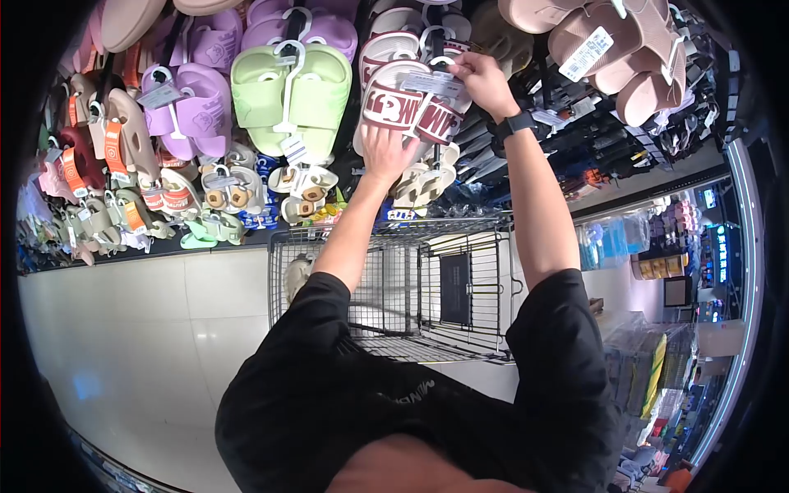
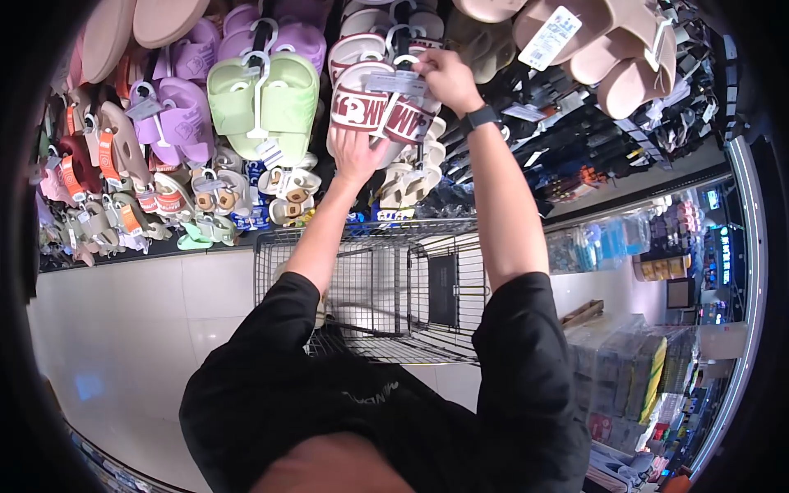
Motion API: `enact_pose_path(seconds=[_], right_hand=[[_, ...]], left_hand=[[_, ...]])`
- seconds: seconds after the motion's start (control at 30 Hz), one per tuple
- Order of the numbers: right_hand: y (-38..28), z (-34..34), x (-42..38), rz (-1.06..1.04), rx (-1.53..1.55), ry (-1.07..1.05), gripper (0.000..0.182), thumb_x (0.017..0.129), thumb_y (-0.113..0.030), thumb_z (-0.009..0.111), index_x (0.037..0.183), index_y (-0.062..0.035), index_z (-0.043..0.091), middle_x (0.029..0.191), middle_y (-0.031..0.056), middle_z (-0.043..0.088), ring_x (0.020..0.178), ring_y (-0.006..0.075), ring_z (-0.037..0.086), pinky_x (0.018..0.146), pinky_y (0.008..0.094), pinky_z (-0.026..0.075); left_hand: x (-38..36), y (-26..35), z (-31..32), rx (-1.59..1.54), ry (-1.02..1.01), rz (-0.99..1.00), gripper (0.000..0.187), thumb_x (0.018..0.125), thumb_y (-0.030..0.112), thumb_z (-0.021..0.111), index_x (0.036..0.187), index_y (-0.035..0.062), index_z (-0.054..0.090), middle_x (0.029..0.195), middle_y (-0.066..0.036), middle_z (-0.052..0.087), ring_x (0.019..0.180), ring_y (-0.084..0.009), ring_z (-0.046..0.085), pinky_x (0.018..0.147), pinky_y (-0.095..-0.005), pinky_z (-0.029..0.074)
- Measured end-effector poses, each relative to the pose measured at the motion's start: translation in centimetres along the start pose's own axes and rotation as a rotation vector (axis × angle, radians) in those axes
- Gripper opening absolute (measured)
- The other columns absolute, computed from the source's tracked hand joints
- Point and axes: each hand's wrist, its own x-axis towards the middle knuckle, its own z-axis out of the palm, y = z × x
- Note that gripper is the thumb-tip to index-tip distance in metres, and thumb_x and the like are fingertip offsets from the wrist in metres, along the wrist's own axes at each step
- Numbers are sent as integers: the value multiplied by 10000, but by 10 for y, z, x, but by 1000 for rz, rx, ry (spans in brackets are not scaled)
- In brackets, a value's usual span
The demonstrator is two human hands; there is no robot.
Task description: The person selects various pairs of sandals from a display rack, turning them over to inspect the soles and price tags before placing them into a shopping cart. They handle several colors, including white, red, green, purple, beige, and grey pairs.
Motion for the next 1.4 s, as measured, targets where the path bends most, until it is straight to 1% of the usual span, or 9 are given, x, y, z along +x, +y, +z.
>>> enact_pose_path(seconds=[0.07, 0.4, 0.73, 0.87, 0.93, 0.97, 1.03, 1.23, 1.4], right_hand=[[12, -1, -1, -82, 163, 22, 135, 885, -119, 648, 927, 4, 684, 774, 41, 684, 696, 97, 609, 641, 256, 474], [25, 14, -11, 97, 578, 136, 105, 868, -64, 626, 880, 12, 697, 764, 40, 685, 682, 101, 577, 625, 233, 441], [81, 59, -118, 378, 827, 240, 123, 898, -42, 585, 867, 19, 687, 789, 71, 705, 690, 103, 571, 671, 223, 431], [41, 19, -181, 415, 816, 110, 164, 938, -135, 583, 975, 4, 661, 908, 105, 709, 697, 131, 639, 629, 265, 516], [13, -12, -214, 324, 1074, 69, 234, 949, -181, 573, 1089, -1, 623, 1014, 135, 700, 765, 138, 661, 685, 267, 533], [13, -12, -234, 303, 1018, 114, 287, 952, -202, 568, 1148, 6, 591, 1062, 149, 688, 836, 158, 667, 742, 287, 540], [5, 0, -279, 286, 861, 187, 394, 952, -253, 571, 1241, 14, 540, 1149, 157, 662, 991, 183, 652, 845, 312, 528], [-50, 59, -417, 127, 726, 397, 441, 800, -112, 748, 1196, -25, 576, 1282, 116, 542, 1101, 203, 557, 889, 321, 477], [-71, 25, -456, -162, 272, 559, 457, 695, -109, 794, 1097, -21, 596, 1104, 158, 590, 967, 315, 571, 827, 398, 464]], left_hand=[[6, 2, -8, -19, -70, -42, 640, 613, 281, 809, 1158, 44, 574, 1237, -166, 548, 1193, -374, 465, 930, -505, 352], [39, -2, -36, 29, -35, 145, 484, 621, 288, 809, 1008, 60, 628, 1060, -105, 597, 1027, -306, 524, 807, -449, 370], [-27, 29, -57, -162, -228, 20, 304, 634, 211, 750, 891, 74, 664, 1022, -103, 603, 1012, -312, 531, 854, -447, 387], [-49, 72, -94, -413, -147, -170, 255, 720, 143, 740, 960, 70, 693, 1053, -102, 650, 990, -285, 599, 852, -403, 434], [-52, 99, -113, -846, -166, -720, 177, 808, 106, 701, 974, 45, 693, 1091, -89, 656, 979, -256, 627, 876, -376, 481], [-43, 111, -130, -1227, -182, -1191, 169, 910, 125, 600, 1004, 25, 699, 1139, -110, 650, 980, -229, 639, 867, -336, 515], [-45, 127, -148, -1532, -118, -1469, 170, 909, 125, 598, 1002, 23, 698, 1125, -109, 652, 972, -225, 639, 861, -333, 514], [-73, 197, -181, -1702, 20, -1505, 174, 905, 124, 593, 997, 18, 696, 1085, -108, 658, 949, -214, 637, 841, -325, 510], [-77, 247, -184, -1697, 9, -1389, 178, 902, 123, 589, 993, 13, 695, 1052, -107, 662, 929, -205, 635, 824, -317, 506]])
